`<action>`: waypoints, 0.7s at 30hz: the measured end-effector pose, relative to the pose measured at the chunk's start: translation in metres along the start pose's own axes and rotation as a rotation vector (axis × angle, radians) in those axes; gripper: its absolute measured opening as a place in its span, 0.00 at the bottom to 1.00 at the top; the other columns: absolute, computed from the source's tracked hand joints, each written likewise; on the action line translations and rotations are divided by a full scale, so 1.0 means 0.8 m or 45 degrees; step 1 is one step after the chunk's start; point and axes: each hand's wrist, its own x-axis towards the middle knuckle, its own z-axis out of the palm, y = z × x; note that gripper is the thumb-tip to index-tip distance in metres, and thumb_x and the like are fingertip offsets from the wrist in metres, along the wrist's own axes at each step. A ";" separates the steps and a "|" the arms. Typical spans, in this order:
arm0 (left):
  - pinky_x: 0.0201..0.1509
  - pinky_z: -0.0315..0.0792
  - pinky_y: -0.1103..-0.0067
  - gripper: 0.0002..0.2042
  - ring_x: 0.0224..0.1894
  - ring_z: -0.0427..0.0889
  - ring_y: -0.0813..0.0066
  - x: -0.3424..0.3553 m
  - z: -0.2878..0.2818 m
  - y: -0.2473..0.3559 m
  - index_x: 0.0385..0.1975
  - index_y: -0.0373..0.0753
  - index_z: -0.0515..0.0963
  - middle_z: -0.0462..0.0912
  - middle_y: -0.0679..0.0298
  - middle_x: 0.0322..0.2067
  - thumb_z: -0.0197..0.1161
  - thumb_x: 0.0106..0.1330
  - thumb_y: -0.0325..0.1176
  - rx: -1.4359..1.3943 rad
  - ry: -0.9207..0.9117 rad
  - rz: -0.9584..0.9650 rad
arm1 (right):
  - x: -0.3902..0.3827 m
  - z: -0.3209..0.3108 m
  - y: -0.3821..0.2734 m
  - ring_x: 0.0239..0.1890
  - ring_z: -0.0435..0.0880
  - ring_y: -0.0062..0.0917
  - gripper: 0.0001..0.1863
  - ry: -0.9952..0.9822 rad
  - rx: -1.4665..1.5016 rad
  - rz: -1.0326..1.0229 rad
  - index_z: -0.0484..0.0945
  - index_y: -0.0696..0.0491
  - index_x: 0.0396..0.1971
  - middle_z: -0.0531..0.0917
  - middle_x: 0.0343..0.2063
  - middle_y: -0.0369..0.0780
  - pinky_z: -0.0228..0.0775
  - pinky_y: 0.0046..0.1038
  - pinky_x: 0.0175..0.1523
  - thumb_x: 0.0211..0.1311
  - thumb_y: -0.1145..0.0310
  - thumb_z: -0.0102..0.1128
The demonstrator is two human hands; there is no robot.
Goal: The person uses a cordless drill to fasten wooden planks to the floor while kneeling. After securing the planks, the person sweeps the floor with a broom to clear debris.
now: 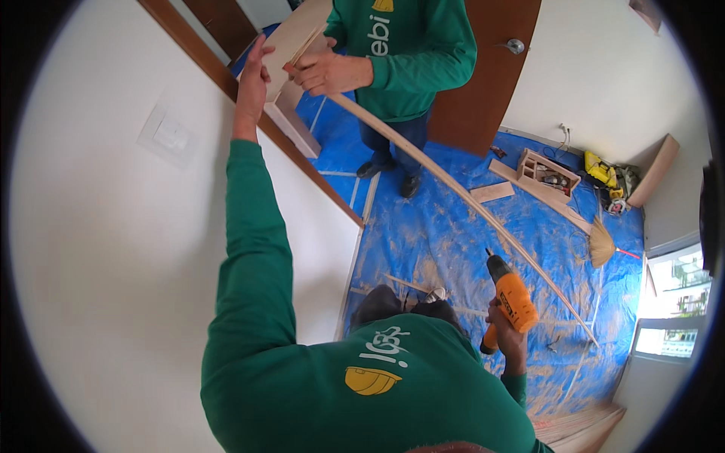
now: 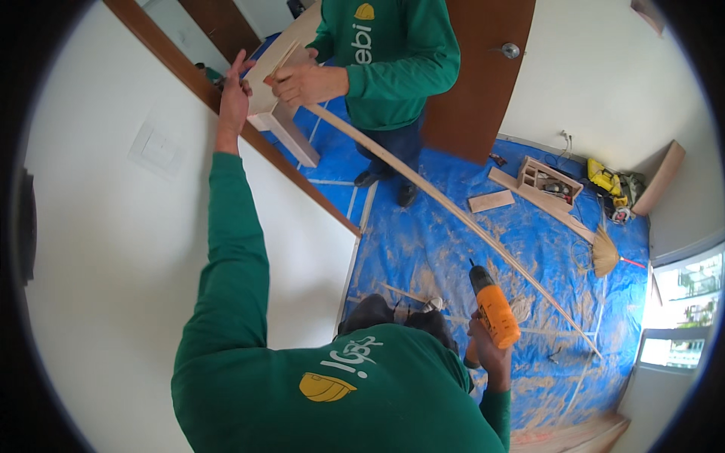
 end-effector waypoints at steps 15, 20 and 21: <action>0.55 0.67 0.75 0.57 0.48 0.70 0.74 0.016 0.060 -0.133 0.76 0.44 0.68 0.82 0.64 0.61 0.28 0.63 0.86 -0.143 0.232 0.270 | -0.040 0.168 -0.039 0.37 0.82 0.20 0.21 0.619 0.200 0.032 0.76 0.57 0.57 0.82 0.40 0.36 0.79 0.28 0.46 0.65 0.77 0.65; 0.54 0.71 0.72 0.59 0.48 0.70 0.69 0.054 0.058 -0.114 0.75 0.47 0.71 0.83 0.64 0.60 0.41 0.54 0.89 0.215 0.027 0.591 | 0.025 0.225 -0.080 0.58 0.79 0.32 0.49 0.722 -0.712 -0.503 0.50 0.50 0.82 0.76 0.62 0.47 0.77 0.35 0.59 0.65 0.81 0.68; 0.54 0.72 0.71 0.59 0.48 0.70 0.69 0.065 0.055 -0.108 0.75 0.46 0.71 0.84 0.64 0.60 0.44 0.53 0.89 0.219 -0.014 0.577 | 0.044 0.236 -0.093 0.63 0.78 0.37 0.52 0.748 -0.937 -0.600 0.48 0.50 0.83 0.74 0.67 0.50 0.76 0.38 0.62 0.65 0.81 0.70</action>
